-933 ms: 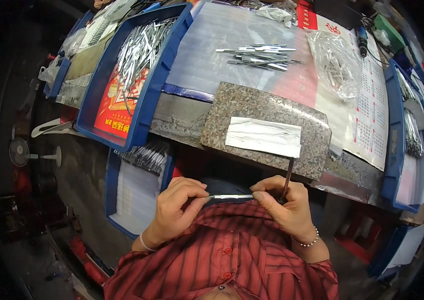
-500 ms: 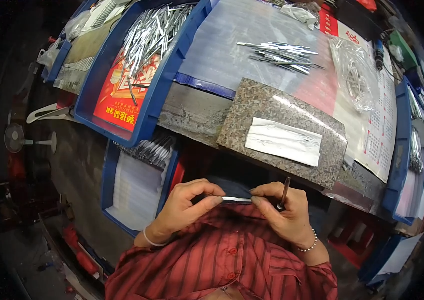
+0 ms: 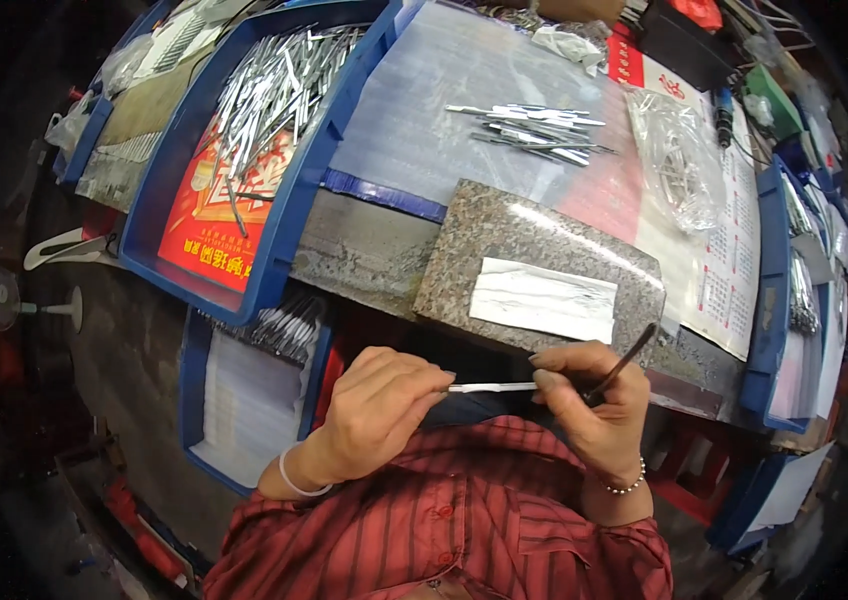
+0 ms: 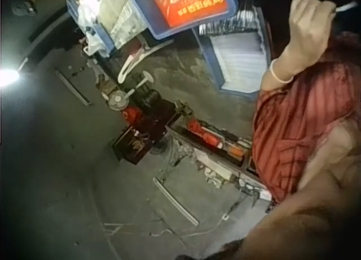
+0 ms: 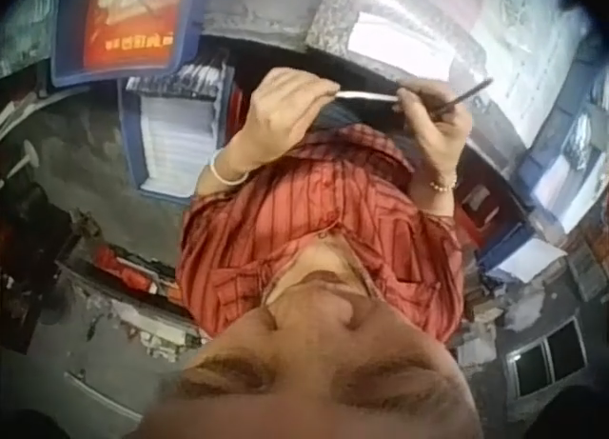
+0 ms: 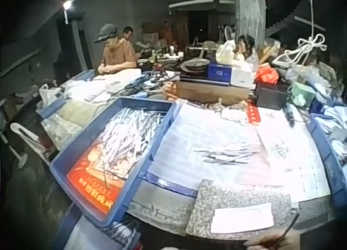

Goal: Processing and sorting small metal parts at a workbench using a specialized precision tool.

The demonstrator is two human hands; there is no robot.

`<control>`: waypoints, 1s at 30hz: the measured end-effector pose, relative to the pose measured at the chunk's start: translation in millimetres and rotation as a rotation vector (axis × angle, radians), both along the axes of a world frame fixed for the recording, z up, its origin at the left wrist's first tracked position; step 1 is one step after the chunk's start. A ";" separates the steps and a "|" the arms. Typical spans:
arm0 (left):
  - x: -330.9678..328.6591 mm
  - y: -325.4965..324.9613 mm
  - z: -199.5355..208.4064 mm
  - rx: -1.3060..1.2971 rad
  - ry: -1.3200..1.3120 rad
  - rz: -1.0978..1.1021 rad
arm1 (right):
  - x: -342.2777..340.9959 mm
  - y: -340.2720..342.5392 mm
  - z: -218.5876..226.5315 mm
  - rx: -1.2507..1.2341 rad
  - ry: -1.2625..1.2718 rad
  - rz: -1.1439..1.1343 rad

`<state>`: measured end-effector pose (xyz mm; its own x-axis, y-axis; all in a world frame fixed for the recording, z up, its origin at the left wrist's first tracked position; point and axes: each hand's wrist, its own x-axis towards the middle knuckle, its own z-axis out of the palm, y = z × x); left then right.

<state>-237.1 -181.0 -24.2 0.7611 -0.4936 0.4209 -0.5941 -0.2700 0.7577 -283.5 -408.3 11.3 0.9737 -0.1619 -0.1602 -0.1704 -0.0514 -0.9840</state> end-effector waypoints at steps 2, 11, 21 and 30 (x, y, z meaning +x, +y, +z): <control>9.4 -13.4 4.1 -0.033 -0.156 0.049 | 2.0 -10.8 6.1 -0.099 -0.013 -0.076; 44.6 -44.8 -24.9 0.136 -0.247 0.123 | 20.4 -25.5 16.7 -0.605 -0.464 -0.036; 44.6 -45.5 -5.6 0.329 -0.228 0.086 | 59.6 -0.4 -2.9 -0.632 -0.480 0.346; 48.1 -43.3 -4.8 0.294 -0.191 0.095 | 62.2 5.3 -0.2 -0.734 -0.484 0.401</control>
